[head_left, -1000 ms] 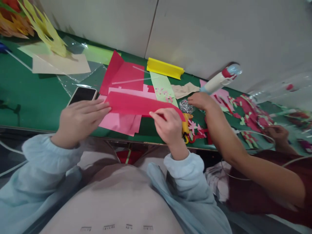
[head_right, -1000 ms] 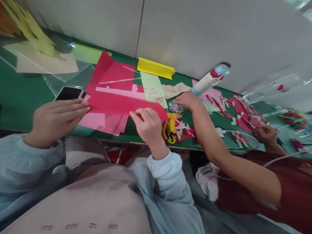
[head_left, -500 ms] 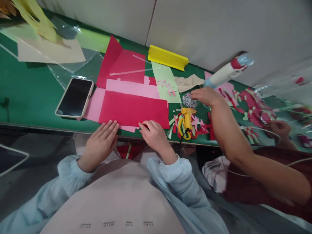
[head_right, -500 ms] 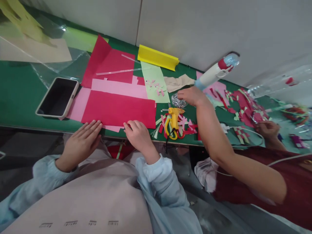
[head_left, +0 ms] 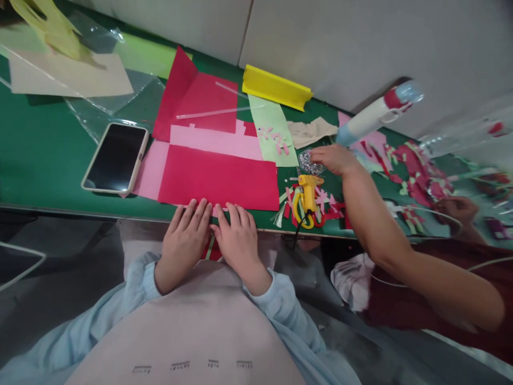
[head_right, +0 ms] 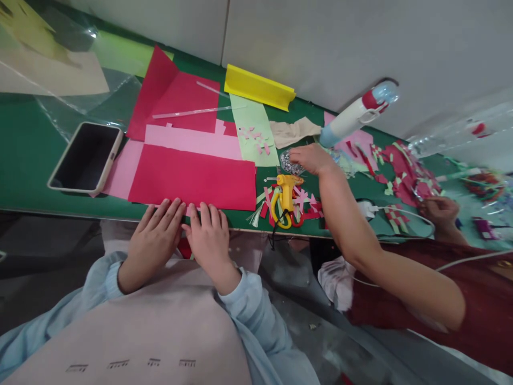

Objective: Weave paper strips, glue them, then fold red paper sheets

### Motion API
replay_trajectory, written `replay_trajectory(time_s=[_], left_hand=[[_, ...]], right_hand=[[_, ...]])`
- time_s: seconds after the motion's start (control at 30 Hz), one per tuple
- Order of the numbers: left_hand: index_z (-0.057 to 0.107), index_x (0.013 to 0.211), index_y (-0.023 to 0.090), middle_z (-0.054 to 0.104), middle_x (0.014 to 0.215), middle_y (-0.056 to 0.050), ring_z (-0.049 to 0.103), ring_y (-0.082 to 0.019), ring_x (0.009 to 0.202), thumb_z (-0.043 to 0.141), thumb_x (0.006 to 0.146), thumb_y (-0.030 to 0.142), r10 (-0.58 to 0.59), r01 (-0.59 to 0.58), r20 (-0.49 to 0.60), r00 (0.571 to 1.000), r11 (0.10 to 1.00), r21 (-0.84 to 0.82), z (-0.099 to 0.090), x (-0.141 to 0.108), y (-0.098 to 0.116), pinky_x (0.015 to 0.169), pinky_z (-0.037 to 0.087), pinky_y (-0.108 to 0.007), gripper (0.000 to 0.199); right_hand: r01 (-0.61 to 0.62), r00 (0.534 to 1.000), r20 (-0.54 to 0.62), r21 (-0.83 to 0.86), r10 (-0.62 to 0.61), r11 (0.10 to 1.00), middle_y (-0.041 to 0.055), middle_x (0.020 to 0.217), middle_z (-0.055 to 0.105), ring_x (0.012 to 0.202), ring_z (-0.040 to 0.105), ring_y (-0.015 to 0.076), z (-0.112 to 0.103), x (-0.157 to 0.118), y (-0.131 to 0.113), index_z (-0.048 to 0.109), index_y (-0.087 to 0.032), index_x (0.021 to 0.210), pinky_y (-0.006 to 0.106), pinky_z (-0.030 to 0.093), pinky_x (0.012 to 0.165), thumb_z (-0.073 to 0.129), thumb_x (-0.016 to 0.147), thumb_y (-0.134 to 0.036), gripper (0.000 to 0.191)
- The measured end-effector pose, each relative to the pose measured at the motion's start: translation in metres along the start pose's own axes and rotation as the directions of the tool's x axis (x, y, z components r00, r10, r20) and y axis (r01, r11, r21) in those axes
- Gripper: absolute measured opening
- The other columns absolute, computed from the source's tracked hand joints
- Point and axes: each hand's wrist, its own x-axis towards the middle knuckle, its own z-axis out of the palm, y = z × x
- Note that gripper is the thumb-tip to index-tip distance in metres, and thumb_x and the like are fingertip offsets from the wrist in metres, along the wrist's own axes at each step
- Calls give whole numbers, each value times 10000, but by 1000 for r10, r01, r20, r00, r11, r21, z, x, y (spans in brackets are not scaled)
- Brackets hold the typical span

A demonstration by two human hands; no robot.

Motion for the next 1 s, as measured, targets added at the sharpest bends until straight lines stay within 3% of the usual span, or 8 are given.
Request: replay_trajectory(time_s=[0.3, 0.5, 0.7, 0.83, 1.0], left_hand=[[184, 1588, 176, 413, 1552, -150, 368, -332, 1459, 471, 983, 249, -5, 4, 14, 1000, 999, 43, -6, 3, 5, 1207, 308, -550, 674], [163, 1592, 158, 400, 1555, -173, 347, -338, 1468, 470, 981, 254, -7, 7, 8, 1000, 998, 55, -5, 2, 7, 1212, 297, -558, 691], [204, 1569, 52, 406, 1530, -239, 379, -356, 1449, 448, 982, 269, 3, -3, 1, 1000, 998, 66, 2, 10, 22, 1211, 283, -578, 671], [293, 1554, 107, 444, 1525, -164, 428, -323, 1426, 419, 992, 281, 109, -109, 48, 993, 994, -5, 10, 25, 37, 1208, 309, -536, 601], [332, 1541, 118, 486, 1495, -164, 480, -318, 1391, 430, 991, 310, 70, -69, 17, 997, 997, -31, 11, 28, 38, 1197, 326, -534, 591]], right_hand=[[-124, 992, -33, -72, 122, 990, 201, 1412, 578, 1322, 511, 312, -2, -23, 42, 489, -56, 1448, 466, 397, 1122, 420, 1026, -352, 520], [-210, 976, -86, -162, 199, 964, 262, 1350, 592, 1261, 553, 334, -4, -35, 72, 534, -4, 1388, 473, 449, 1061, 451, 1011, -327, 504], [-207, 976, -112, -192, 188, 959, 262, 1332, 602, 1233, 566, 340, -1, -35, 75, 553, -8, 1366, 479, 470, 1034, 423, 1015, -335, 497], [-209, 976, -110, -193, 190, 959, 272, 1318, 605, 1235, 560, 345, 0, -33, 73, 545, 6, 1370, 484, 474, 1030, 436, 1011, -326, 501], [-208, 975, -121, -219, 185, 953, 255, 1290, 625, 1209, 578, 346, 0, -32, 72, 558, 12, 1358, 462, 485, 1018, 460, 1004, -312, 489]])
